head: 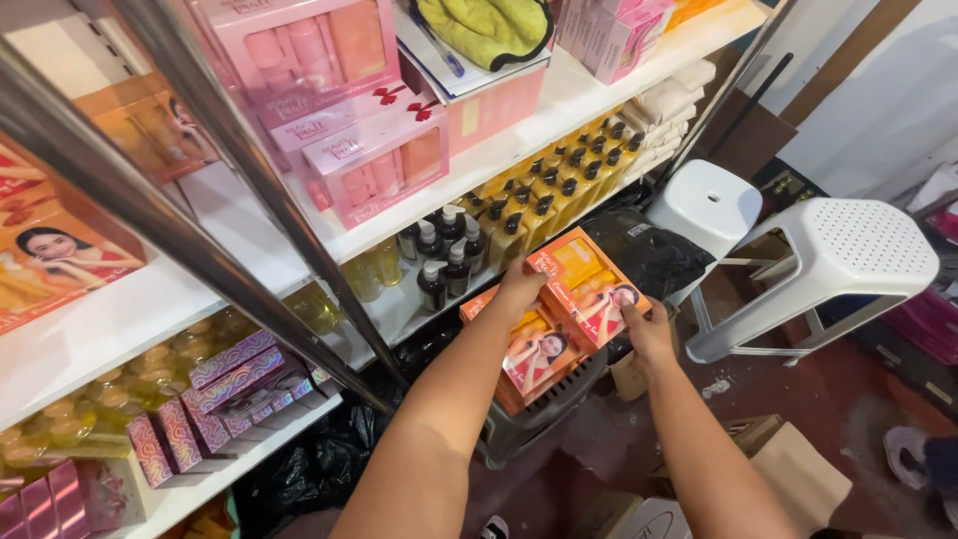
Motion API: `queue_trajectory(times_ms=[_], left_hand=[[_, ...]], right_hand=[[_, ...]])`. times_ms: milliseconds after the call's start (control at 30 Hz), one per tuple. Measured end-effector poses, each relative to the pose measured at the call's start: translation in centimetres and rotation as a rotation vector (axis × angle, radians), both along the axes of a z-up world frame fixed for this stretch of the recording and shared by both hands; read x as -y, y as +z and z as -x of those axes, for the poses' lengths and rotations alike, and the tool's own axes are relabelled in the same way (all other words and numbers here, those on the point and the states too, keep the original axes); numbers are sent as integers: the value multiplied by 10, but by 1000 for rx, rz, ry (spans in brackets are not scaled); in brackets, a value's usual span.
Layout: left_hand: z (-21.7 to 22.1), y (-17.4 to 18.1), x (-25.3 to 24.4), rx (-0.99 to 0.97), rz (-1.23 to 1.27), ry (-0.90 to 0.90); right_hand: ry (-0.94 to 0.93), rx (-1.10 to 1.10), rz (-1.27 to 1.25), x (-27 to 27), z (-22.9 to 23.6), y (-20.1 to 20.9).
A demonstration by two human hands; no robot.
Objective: The person repeatedly picks up orange product boxes from a shelf, wipes them with a yellow cloth, and places them into a grey plastic basket. The person also wipes the shelf surface with the cloth between handling the boxes.
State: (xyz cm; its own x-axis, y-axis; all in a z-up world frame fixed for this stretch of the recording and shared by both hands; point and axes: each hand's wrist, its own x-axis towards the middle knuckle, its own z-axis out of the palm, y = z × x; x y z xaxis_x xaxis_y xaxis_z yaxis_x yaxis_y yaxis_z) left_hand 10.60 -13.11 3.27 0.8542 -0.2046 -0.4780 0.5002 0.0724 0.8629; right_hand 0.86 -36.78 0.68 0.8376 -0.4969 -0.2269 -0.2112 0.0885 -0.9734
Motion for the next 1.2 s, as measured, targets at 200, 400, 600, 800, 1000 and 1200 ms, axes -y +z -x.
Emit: queue_trajectory(times_ms=[200,400,600,800,1000,1200], left_hand=[[-16,-17,4,-8,-91,-59],[0,3,0,-31,-113,-86],[-27,-77,-8,249,-221,-36],[57,35,-63,546,-204,-91],[155,137,-171,772,-271,-223],[218,214,-288,845,-344,-47]], right_hand=[[14,-18,-3,-11,-5,14],[13,-77,373,-5,-15,-1],[-12,-412,761,-22,0,32],[-9,47,1089,-89,20,83],[228,524,1175,-197,58,172],[550,855,1004,-296,101,242]])
